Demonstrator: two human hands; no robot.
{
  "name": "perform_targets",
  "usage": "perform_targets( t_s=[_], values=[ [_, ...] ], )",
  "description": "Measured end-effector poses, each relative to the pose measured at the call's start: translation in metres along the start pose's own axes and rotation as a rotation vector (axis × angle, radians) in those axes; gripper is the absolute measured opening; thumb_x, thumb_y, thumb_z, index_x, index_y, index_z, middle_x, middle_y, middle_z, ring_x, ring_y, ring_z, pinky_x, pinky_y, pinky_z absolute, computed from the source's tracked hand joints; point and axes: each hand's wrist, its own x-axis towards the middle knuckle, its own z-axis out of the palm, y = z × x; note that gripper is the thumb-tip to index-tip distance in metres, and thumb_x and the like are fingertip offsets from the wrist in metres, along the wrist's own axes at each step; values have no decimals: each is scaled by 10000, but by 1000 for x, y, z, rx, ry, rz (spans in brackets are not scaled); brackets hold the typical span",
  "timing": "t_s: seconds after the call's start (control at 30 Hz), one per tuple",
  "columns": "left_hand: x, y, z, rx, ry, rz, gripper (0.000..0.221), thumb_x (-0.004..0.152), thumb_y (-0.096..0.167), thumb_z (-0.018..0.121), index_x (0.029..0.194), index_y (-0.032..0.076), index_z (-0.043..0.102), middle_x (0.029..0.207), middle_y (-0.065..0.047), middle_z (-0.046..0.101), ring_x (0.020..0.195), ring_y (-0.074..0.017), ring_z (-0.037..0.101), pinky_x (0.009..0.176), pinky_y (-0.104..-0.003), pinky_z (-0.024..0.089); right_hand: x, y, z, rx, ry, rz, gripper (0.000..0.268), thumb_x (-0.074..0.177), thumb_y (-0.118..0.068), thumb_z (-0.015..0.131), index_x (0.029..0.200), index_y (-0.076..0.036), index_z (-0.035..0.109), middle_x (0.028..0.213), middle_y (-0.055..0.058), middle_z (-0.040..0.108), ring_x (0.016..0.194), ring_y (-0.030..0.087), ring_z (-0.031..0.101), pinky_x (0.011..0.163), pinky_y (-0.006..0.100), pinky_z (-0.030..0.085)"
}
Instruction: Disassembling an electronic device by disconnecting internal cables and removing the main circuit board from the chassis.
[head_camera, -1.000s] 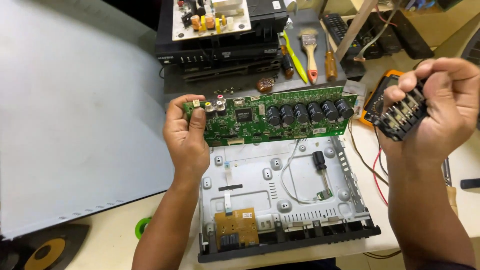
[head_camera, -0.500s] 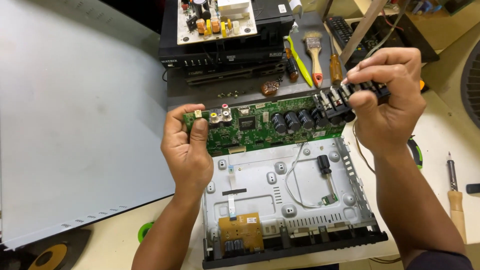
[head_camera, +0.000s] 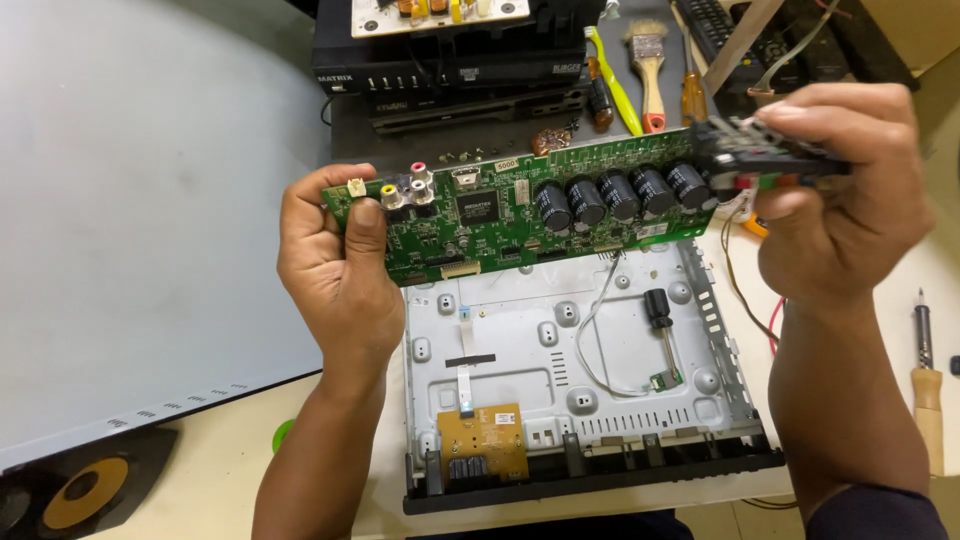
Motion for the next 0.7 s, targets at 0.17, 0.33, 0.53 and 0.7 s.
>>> perform_targets(
  t_s=[0.17, 0.33, 0.53, 0.7],
  values=[
    [3, -6, -1, 41, -29, -23, 227, 1046, 296, 594, 1183, 115, 586, 1012, 30, 571, 796, -31, 460, 705, -181, 393, -8, 6, 12, 9, 70, 8, 568, 1127, -415, 481, 1191, 146, 542, 1118, 338, 580, 1031, 420, 609, 893, 469, 527],
    [-6, -36, -1, 42, -117, -143, 151, 1055, 203, 569, 1184, 127, 586, 940, 36, 533, 794, -49, 460, 703, -195, 406, -38, 27, 21, 6, -104, 89, 574, 1114, -460, 465, 1222, 93, 574, 1129, 270, 640, 1015, 390, 661, 880, 477, 579],
    [-32, -85, -5, 19, -113, -269, 140, 1062, 91, 534, 1188, 66, 589, 812, -12, 620, 740, -59, 482, 739, -218, 462, -67, 39, 43, 164, -302, 252, 587, 966, -461, 667, 1245, 56, 670, 1021, 192, 678, 918, 352, 683, 865, 430, 532],
    [-39, -109, -10, 20, -81, -416, 165, 1061, 41, 484, 1211, 27, 551, 870, -95, 658, 736, -136, 585, 735, -285, 516, -78, 43, 60, 197, -353, 212, 463, 1010, -378, 649, 1199, 44, 672, 1044, 171, 686, 944, 377, 686, 896, 444, 540]
  ],
)
